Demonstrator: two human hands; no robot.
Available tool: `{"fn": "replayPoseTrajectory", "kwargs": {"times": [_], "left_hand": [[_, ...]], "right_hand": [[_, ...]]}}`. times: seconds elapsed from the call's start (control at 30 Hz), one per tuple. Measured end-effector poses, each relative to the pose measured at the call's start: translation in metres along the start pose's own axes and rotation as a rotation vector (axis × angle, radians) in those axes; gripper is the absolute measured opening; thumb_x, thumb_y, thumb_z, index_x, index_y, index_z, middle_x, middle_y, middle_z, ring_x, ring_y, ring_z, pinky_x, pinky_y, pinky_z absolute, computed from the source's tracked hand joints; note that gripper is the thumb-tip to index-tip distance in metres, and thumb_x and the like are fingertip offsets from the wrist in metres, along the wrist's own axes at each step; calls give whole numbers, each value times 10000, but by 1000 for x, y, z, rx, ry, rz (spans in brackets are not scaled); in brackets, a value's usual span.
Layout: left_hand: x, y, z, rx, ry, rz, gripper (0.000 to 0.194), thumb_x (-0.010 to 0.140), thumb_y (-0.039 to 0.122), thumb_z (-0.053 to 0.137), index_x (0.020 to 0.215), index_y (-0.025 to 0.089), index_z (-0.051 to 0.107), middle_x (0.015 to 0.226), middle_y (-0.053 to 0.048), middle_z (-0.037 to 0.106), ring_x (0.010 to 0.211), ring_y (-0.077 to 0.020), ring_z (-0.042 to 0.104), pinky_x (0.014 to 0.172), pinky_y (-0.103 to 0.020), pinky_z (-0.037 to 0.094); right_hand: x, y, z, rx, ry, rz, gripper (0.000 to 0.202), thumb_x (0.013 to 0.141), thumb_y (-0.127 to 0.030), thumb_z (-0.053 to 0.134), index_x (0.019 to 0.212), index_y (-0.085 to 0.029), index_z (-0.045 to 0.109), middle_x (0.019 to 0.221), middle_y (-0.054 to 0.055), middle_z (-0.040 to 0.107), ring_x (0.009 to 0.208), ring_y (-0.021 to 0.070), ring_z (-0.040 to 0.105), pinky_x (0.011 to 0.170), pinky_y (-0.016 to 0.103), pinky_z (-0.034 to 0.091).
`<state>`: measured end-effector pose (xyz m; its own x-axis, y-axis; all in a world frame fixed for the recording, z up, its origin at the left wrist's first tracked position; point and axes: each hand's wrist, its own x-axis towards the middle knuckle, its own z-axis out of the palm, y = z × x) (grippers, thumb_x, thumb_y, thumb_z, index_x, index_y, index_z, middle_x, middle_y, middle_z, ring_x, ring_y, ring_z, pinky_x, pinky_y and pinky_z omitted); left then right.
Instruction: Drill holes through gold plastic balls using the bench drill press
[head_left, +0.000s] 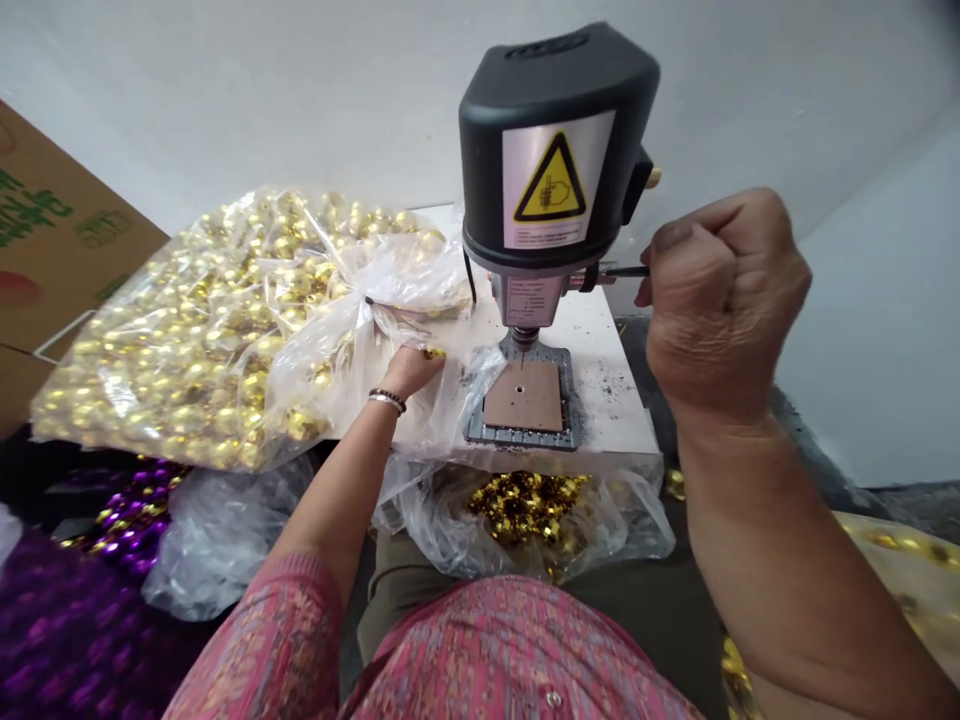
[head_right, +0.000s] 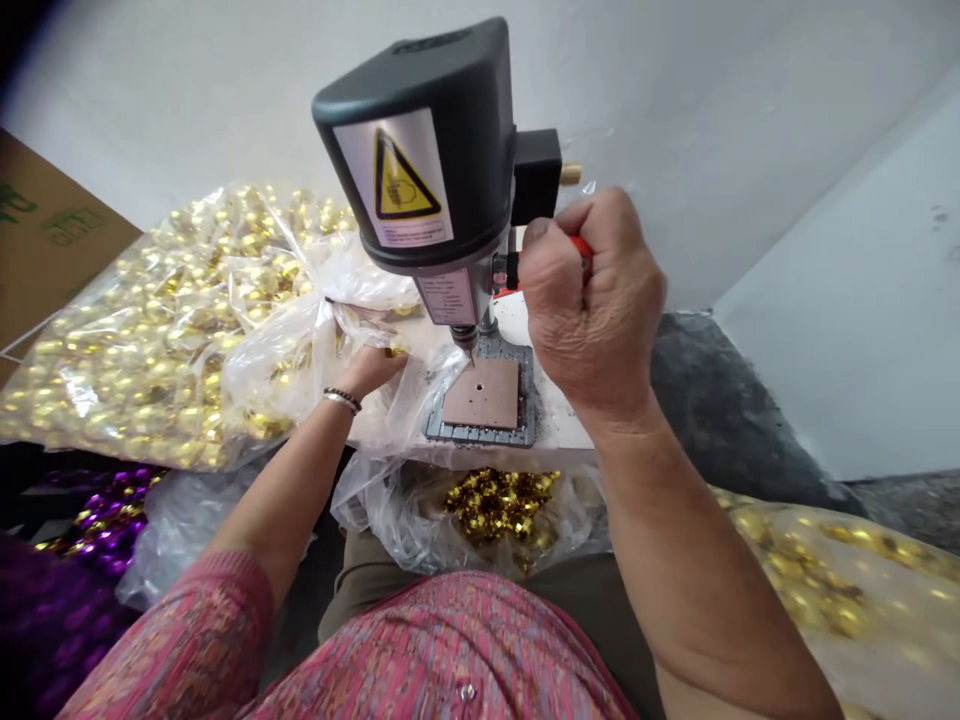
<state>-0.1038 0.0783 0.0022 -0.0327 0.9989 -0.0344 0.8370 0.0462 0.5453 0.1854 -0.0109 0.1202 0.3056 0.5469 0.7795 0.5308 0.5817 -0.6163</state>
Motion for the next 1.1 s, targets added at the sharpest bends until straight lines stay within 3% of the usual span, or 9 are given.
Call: {"fn": "replayPoseTrajectory", "kwargs": {"times": [0.07, 0.17, 0.23, 0.33, 0.6, 0.73, 0.8, 0.97, 1.1], "left_hand": [[-28, -7, -12, -187, -122, -18, 334, 797, 394, 752, 1043, 169, 763, 842, -37, 725, 782, -199, 644, 720, -298, 511], [-71, -13, -25, -706, -318, -1, 608, 778, 553, 835, 1272, 213, 734, 921, -31, 725, 720, -147, 612, 658, -265, 474], [-93, -13, -25, -981, -368, -8, 773, 724, 602, 887, 1384, 246, 699, 1008, -61, 747, 728, -146, 624, 651, -269, 465], [-108, -10, -16, -1163, -423, -36, 897, 692, 680, 891, 1467, 288, 665, 1141, -115, 772, 776, -179, 655, 668, -303, 475], [-103, 8, 16, -1263, -483, -128, 893, 777, 849, 788, 1474, 310, 643, 1195, -115, 774, 745, -153, 601, 622, -279, 441], [-97, 21, 21, -1219, -474, -60, 1018, 576, 559, 1056, 1447, 290, 601, 1043, -19, 721, 757, -122, 629, 616, -232, 429], [-93, 27, 23, -1139, -479, -21, 973, 598, 496, 1054, 1424, 258, 598, 960, 15, 689, 711, -102, 608, 605, -227, 424], [-81, 39, 29, -942, -460, 50, 694, 746, 610, 924, 1246, 196, 676, 958, -13, 704, 757, -122, 648, 631, -237, 472], [-73, 47, 34, -842, -419, 83, 566, 782, 597, 888, 1134, 192, 707, 879, -7, 680, 742, -129, 616, 610, -233, 455]], "right_hand": [[0, -1, 1, 12, 10, 12, 308, 1039, -393, 562, 832, -169, 522, 720, -87, 518, 634, -25, 482, 680, 180, 391], [0, 0, 3, 19, 14, 39, 260, 1004, -335, 577, 815, -169, 511, 730, -81, 525, 637, -21, 485, 711, 197, 412], [0, 1, 4, 34, 21, 40, 241, 988, -318, 575, 809, -172, 506, 731, -76, 528, 637, -11, 484, 718, 208, 418], [0, 4, 4, 62, 15, 35, 244, 990, -337, 569, 815, -182, 498, 733, -72, 529, 635, 2, 480, 684, 202, 397], [0, 4, 3, 8, -18, 29, 265, 1036, -334, 554, 833, -185, 472, 698, -83, 481, 613, 0, 442, 696, 202, 401], [-1, 0, 4, 22, -29, 44, 284, 1026, -367, 571, 834, -198, 447, 690, -90, 469, 602, 1, 419, 670, 196, 367], [4, -6, 5, 9, -28, 66, 291, 1009, -347, 561, 804, -201, 415, 677, -86, 448, 608, 4, 380, 685, 198, 353], [42, -27, 10, -181, -66, 237, 422, 999, -240, 549, 684, -194, 272, 632, -66, 270, 675, 32, 213, 737, 237, 257], [78, -32, 21, -234, -116, 305, 453, 1055, -282, 496, 649, -177, 326, 669, -62, 249, 709, 22, 206, 789, 246, 250]]}}
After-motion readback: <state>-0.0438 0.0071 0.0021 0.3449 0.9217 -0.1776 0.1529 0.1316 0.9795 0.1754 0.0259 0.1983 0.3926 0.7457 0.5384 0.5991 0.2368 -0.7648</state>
